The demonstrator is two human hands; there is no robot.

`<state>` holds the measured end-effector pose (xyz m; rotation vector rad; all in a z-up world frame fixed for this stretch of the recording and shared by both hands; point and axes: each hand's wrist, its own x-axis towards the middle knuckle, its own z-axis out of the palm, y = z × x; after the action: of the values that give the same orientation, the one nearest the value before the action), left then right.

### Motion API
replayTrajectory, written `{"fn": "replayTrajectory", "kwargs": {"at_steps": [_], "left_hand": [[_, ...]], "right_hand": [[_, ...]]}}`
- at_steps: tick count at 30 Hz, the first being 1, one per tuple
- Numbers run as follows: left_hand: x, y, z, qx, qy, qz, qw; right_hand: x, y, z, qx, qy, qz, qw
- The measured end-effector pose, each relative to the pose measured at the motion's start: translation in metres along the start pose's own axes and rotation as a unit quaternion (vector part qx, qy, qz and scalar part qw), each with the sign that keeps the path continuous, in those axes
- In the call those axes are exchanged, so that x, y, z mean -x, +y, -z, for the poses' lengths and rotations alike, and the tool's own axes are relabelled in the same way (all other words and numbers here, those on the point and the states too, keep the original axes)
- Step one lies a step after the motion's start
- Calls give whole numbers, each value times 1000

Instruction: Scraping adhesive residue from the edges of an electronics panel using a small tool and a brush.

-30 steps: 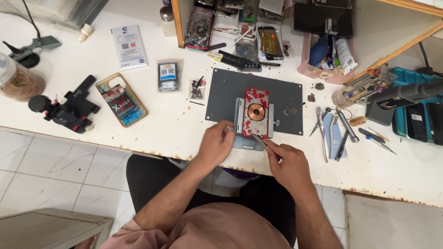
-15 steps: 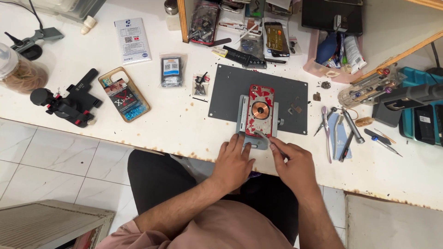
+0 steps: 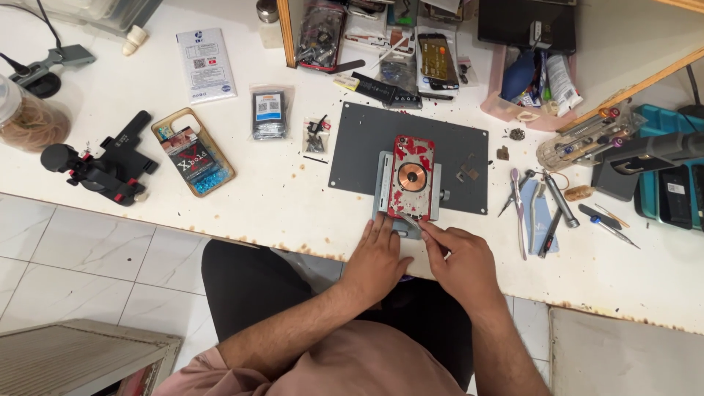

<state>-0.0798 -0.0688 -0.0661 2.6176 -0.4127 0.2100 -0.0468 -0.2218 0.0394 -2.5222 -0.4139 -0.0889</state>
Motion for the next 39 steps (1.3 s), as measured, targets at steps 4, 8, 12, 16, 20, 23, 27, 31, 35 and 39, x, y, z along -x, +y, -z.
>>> {"fn": "replayTrajectory", "kwargs": {"at_steps": [4, 8, 12, 16, 20, 23, 27, 31, 35, 39], "left_hand": [[1, -3, -14, -4, 28, -1, 1000], [-2, 1, -12, -25, 66, -5, 998], [-5, 6, -10, -29, 79, 0, 996], [-5, 7, -7, -34, 93, -4, 995], [0, 7, -12, -38, 101, -5, 994], [-4, 5, -11, -36, 99, -5, 994], [-3, 4, -13, -36, 92, -6, 995], [-3, 4, -11, -31, 96, -9, 995], [-4, 2, -11, -41, 91, -8, 995], [-5, -1, -9, -37, 71, -6, 997]], "right_hand": [[0, 2, 2, -3, -3, -4, 1000], [-2, 10, -3, 11, -8, -20, 1000], [0, 12, -7, 71, 5, 1, 997], [6, 17, -16, 166, 39, 56, 984], [8, 23, -19, 88, 31, 28, 995], [1, 16, -15, 59, 27, 19, 998], [5, 13, -11, 174, 39, 77, 981], [9, 21, -19, 204, 77, 110, 970], [7, 21, -17, 81, 37, 35, 995], [8, 10, -11, 118, 18, 11, 993]]}}
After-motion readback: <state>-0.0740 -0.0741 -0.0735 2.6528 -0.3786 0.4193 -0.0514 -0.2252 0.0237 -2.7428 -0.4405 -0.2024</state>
